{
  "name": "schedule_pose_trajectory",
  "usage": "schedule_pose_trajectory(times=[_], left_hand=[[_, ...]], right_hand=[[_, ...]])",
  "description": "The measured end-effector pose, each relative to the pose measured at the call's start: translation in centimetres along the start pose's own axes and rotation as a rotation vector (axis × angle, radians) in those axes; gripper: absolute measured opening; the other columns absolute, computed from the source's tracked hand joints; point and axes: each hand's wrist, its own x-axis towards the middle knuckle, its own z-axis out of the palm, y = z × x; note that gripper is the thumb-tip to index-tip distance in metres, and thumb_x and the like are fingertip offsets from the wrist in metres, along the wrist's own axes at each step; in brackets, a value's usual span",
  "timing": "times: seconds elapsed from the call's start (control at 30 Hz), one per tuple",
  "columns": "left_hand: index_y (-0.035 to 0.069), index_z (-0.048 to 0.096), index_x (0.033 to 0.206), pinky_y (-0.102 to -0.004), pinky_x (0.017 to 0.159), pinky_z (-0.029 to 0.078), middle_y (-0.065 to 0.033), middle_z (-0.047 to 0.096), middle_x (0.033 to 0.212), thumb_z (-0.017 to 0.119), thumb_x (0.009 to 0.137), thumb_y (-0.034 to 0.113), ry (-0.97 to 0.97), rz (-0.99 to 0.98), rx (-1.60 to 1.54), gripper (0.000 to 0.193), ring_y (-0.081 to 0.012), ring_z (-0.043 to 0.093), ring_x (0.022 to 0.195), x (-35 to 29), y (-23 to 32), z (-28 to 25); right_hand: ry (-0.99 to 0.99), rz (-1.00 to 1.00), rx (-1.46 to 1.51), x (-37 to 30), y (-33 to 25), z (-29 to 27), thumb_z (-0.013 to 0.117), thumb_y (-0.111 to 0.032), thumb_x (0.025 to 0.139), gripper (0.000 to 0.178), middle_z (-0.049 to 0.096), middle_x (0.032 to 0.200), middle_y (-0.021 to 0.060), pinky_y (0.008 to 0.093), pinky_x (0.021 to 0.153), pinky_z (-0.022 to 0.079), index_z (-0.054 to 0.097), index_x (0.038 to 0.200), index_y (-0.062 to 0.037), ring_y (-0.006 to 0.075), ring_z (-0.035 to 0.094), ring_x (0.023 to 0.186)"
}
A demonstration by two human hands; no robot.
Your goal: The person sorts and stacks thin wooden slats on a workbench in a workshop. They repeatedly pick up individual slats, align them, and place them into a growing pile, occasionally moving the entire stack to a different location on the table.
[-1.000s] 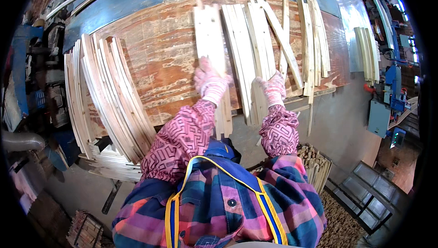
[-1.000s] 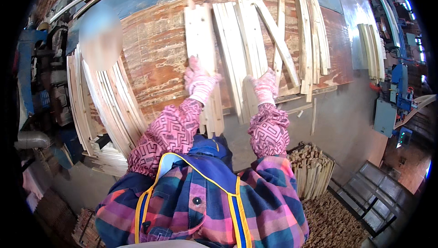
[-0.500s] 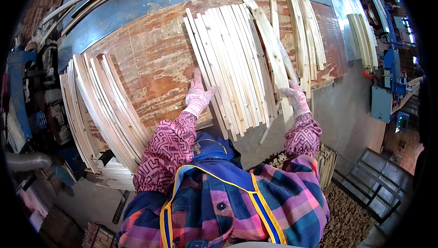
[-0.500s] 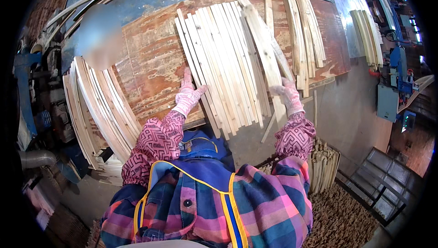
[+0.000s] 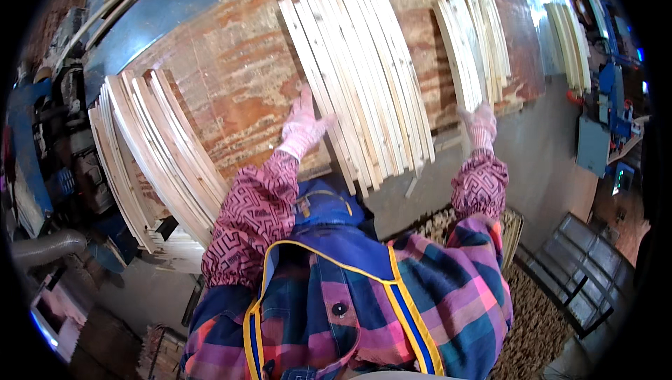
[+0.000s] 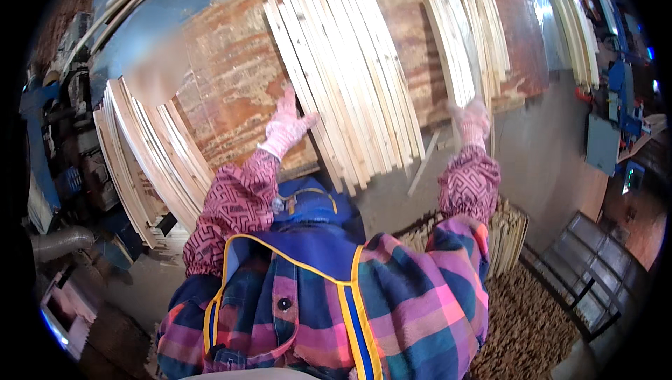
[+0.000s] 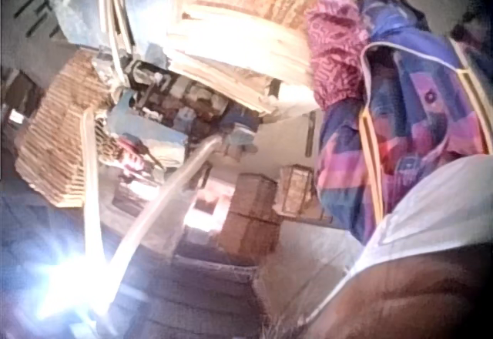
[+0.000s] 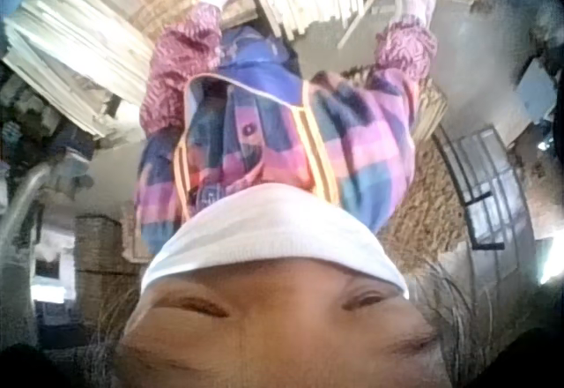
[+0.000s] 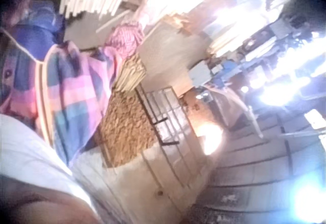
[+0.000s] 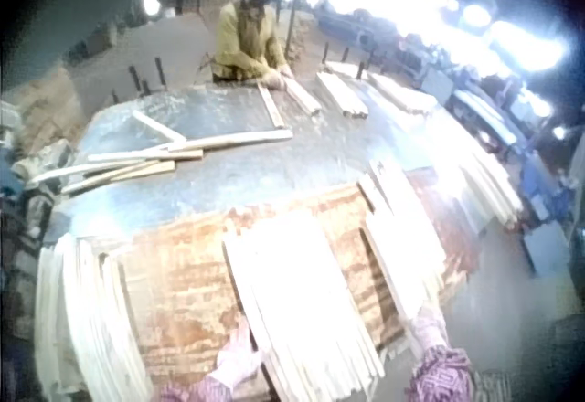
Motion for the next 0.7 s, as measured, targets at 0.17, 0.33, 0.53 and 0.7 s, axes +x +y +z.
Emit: schedule_pose_trajectory(times=[0.17,0.33,0.53,0.7], left_hand=[[0.004,0.005,0.156,-0.0420,0.119,0.023,-0.0282,0.019,0.157,0.066,0.078,0.061,-0.058,0.001,0.088,0.115,-0.0394,0.021,0.147,0.3,1.1,-0.1],[0.006,-0.004,0.156,-0.0408,0.119,0.021,-0.0259,0.014,0.160,0.066,0.078,0.065,-0.045,-0.010,0.131,0.120,-0.0355,0.015,0.149,0.9,1.0,0.3],[0.006,-0.001,0.156,-0.0416,0.119,0.021,-0.0256,0.016,0.159,0.067,0.078,0.064,-0.020,0.005,0.092,0.119,-0.0358,0.016,0.149,0.8,0.7,0.2],[0.007,0.002,0.156,-0.0438,0.118,0.023,-0.0278,0.019,0.158,0.069,0.077,0.061,-0.057,-0.007,0.031,0.117,-0.0387,0.022,0.147,0.3,1.4,-0.5]], right_hand=[[-0.090,-0.381,0.102,1.1,-2.5,6.9,0.074,-0.064,0.071,0.092,0.059,0.130,0.0172,0.0449,0.102,0.045,0.046,0.140,-0.0093,0.0345,0.058,0.120],[0.333,-0.524,-0.117,0.6,-1.4,10.1,0.062,-0.052,0.089,0.075,0.058,0.132,0.0155,0.0422,0.106,0.043,0.037,0.149,-0.0144,0.0315,0.054,0.124],[-0.929,-0.352,0.161,-13.1,4.5,9.6,0.059,-0.063,0.088,0.059,0.067,0.074,0.0078,0.0338,0.066,0.052,0.073,0.098,-0.0068,0.0171,0.064,0.070],[-0.814,-0.084,0.925,-17.8,6.2,23.6,0.068,-0.044,0.089,0.054,0.069,0.096,0.0106,0.0314,0.079,0.048,0.066,0.117,0.0018,0.0184,0.063,0.087]])
